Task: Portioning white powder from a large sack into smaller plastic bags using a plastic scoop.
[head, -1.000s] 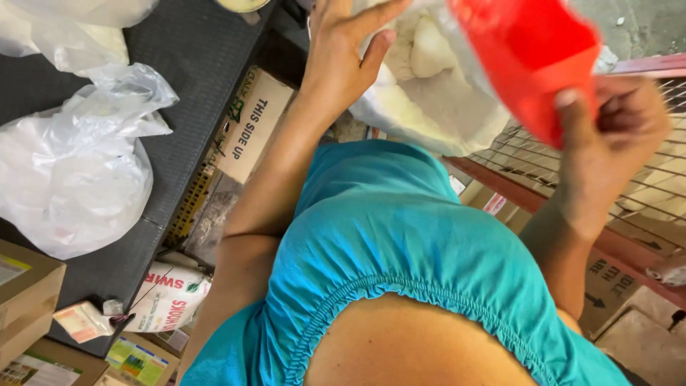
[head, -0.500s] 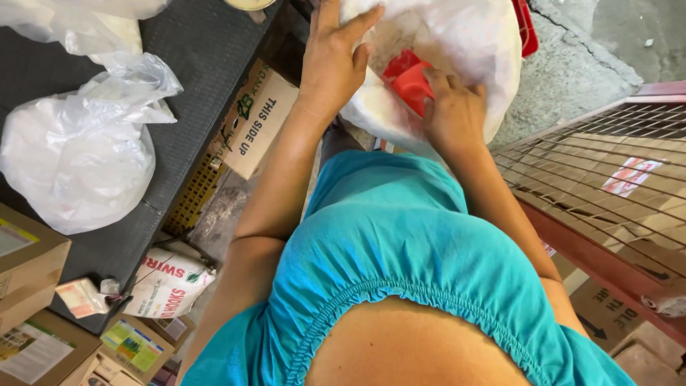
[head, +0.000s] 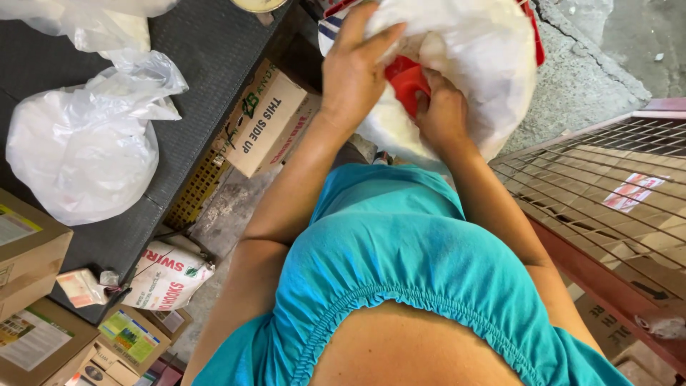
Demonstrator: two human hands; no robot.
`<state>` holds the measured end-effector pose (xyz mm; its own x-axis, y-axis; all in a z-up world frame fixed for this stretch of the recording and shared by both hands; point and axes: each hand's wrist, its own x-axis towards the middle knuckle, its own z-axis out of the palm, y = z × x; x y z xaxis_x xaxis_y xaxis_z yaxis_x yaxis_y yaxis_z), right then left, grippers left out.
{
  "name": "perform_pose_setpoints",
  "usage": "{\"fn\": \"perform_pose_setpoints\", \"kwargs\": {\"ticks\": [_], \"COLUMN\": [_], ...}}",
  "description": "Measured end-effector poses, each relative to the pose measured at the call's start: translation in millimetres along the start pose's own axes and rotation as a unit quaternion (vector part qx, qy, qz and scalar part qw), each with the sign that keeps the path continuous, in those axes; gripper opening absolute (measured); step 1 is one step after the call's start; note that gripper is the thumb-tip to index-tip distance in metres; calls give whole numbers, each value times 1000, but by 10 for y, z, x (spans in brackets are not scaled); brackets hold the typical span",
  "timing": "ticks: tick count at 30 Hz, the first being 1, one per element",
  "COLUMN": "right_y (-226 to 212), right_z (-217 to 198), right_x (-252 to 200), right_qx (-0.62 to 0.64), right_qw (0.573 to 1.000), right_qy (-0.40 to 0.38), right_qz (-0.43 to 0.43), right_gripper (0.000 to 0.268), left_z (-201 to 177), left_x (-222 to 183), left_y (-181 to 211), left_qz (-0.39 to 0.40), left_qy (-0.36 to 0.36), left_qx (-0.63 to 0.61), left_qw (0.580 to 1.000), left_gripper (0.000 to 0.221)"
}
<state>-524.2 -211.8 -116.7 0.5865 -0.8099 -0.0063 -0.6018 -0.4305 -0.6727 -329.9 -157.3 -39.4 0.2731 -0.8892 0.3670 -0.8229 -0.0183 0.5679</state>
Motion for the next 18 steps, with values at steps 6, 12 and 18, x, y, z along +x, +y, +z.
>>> {"fn": "perform_pose_setpoints", "kwargs": {"ticks": [6,12,18], "right_y": [-543,-41,-204], "right_z": [-554,-356,-320], "right_x": [37,-115,-79], "right_qx": [138,36,-58], "right_qw": [972,995,998], "right_qy": [11,94,22], "right_qz": [191,-25,-15], "right_gripper": [43,40,46], "left_z": [-194,-241,-396], "left_x": [157,198,131], "left_y": [604,262,260], "left_qz": [83,36,73], "left_qy": [-36,-30,50], "left_qx": [-48,27,53], "left_qw": [995,999,995], "left_gripper": [45,48,55]}}
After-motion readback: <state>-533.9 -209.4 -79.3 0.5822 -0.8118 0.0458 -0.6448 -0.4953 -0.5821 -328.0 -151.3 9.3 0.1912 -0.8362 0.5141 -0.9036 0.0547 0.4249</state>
